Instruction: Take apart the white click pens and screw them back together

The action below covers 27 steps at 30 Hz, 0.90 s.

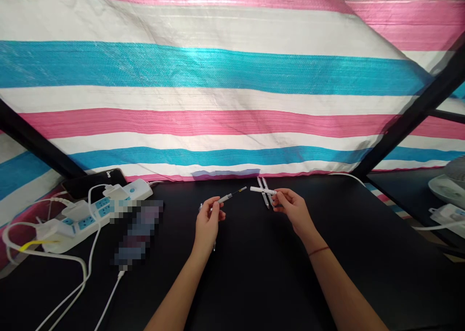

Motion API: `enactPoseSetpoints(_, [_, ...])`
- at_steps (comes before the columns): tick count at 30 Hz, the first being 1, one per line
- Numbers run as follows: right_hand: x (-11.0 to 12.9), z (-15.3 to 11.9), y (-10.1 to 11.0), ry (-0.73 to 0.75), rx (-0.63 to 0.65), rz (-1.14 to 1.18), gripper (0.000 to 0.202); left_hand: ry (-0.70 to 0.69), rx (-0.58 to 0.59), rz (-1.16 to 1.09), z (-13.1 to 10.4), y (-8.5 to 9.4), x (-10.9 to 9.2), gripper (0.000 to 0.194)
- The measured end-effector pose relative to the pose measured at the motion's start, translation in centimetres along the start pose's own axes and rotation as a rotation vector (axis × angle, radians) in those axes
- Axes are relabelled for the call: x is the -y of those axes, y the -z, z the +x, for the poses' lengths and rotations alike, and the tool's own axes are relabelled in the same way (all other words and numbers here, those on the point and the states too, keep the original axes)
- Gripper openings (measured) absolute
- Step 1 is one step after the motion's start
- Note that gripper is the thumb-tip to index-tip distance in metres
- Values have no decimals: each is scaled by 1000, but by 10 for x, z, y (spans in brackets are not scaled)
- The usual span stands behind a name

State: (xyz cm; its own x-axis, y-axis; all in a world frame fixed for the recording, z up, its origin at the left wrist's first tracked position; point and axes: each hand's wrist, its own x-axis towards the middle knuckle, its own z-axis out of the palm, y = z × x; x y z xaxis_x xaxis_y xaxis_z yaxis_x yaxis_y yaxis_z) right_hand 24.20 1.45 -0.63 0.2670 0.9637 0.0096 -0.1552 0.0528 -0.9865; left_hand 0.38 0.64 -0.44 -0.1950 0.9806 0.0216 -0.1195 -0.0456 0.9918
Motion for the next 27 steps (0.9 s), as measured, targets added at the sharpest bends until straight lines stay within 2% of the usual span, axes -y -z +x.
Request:
enactPoseSetpoints(17, [-3, 5, 5, 76, -50, -4, 38, -6, 6, 19, -1, 0, -3, 35])
enactPoseSetpoints(27, [-3, 3, 1, 97, -1, -91, 37, -65, 71, 123, -1, 1, 4, 32])
